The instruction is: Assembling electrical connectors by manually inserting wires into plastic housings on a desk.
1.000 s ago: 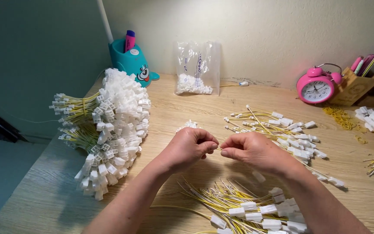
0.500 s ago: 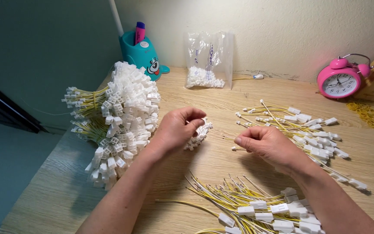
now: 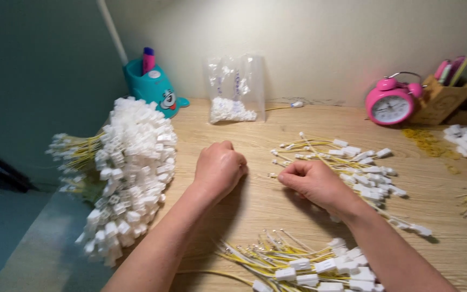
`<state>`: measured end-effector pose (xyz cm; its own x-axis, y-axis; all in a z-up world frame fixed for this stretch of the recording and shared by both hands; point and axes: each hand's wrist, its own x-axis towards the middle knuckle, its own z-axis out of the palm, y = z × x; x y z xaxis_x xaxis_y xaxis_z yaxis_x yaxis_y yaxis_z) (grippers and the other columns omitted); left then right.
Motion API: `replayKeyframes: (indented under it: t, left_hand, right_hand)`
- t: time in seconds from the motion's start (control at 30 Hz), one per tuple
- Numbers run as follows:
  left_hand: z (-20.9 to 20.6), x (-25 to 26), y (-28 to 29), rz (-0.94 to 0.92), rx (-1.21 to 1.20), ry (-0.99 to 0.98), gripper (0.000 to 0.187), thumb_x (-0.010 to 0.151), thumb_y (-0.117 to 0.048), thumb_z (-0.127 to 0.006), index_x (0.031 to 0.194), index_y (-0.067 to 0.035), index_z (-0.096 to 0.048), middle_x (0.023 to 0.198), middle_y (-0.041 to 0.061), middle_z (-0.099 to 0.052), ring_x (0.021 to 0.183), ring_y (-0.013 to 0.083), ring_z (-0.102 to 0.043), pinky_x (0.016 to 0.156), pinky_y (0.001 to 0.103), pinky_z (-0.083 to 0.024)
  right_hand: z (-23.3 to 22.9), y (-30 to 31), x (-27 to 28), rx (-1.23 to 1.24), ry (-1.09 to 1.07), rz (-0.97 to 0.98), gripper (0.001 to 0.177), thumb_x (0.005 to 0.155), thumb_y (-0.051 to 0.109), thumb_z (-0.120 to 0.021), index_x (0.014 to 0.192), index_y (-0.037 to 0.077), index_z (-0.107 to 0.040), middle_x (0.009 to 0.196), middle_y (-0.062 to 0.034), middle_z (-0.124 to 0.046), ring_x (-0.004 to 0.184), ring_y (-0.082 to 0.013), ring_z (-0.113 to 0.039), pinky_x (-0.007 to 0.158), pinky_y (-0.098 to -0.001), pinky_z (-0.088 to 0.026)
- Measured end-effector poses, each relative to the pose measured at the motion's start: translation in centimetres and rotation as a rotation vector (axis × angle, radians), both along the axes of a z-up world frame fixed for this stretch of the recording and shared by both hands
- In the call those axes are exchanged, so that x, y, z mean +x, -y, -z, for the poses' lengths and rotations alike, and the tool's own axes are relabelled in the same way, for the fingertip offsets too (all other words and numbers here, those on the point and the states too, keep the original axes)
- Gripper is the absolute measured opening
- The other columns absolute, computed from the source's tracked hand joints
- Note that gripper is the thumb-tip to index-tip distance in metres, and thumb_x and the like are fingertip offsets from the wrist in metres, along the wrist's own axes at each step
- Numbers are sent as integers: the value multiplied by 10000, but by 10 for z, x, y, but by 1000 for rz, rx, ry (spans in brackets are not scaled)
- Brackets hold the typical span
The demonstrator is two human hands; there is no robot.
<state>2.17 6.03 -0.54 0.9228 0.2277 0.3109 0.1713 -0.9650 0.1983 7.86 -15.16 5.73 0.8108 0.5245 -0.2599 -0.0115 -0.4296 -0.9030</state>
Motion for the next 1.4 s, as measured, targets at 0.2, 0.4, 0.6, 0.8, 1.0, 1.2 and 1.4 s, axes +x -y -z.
replayKeyframes:
  t: [0.2,0.4,0.6,0.8,1.0,1.2,1.4]
  left_hand:
    - [11,10,0,24,126,42,95,714,-353,-718,723,-266,-752,759,24,-588,783,265,-629,695,390,-531]
    - [27,13,-4,-3,258,88,133,722,-366,-648,670,-249,-681,728,-1,-559,754,232,-614,653,369,-506]
    - [11,6,-2,3,226,50,128,721,-345,-705,709,-220,-676,743,-9,-597,761,205,-641,672,345,-517]
    - [-44,-15,21,-58,-589,71,129,812,-228,-741,892,-131,-712,788,52,-741,760,190,-688,690,334,-540]
    - [-47,-24,54,37,-1624,169,196,815,-18,-725,1001,27,-685,776,163,-683,618,210,-560,568,279,-433]
    - [-39,-29,65,23,-1638,98,119,854,-78,-704,864,39,-722,762,143,-681,591,187,-538,521,254,-404]
    - [-33,-29,60,25,-1677,69,117,854,-80,-705,899,29,-711,776,146,-676,586,178,-544,493,242,-416]
  right_hand:
    - [17,2,22,79,1,-23,110,752,128,-776,828,48,-775,612,-38,-581,545,-94,-496,466,-200,-402]
    - [12,5,18,187,0,-70,99,735,101,-734,819,56,-761,580,-10,-546,532,-60,-477,451,-169,-368]
    - [14,5,21,261,14,-93,112,730,73,-739,831,24,-748,560,-21,-525,501,-57,-462,436,-162,-365]
    - [11,14,27,343,-24,-53,104,766,72,-767,833,1,-730,564,-26,-521,489,-57,-452,433,-162,-355]
    - [6,17,25,297,14,-129,129,824,158,-753,758,85,-670,559,22,-478,509,-76,-335,463,-238,-234]
    - [17,12,21,276,51,-183,118,831,155,-756,776,67,-700,676,4,-589,641,-77,-462,581,-223,-351]
    - [19,11,20,296,14,-202,130,856,157,-737,768,75,-687,574,30,-485,531,-69,-339,474,-231,-234]
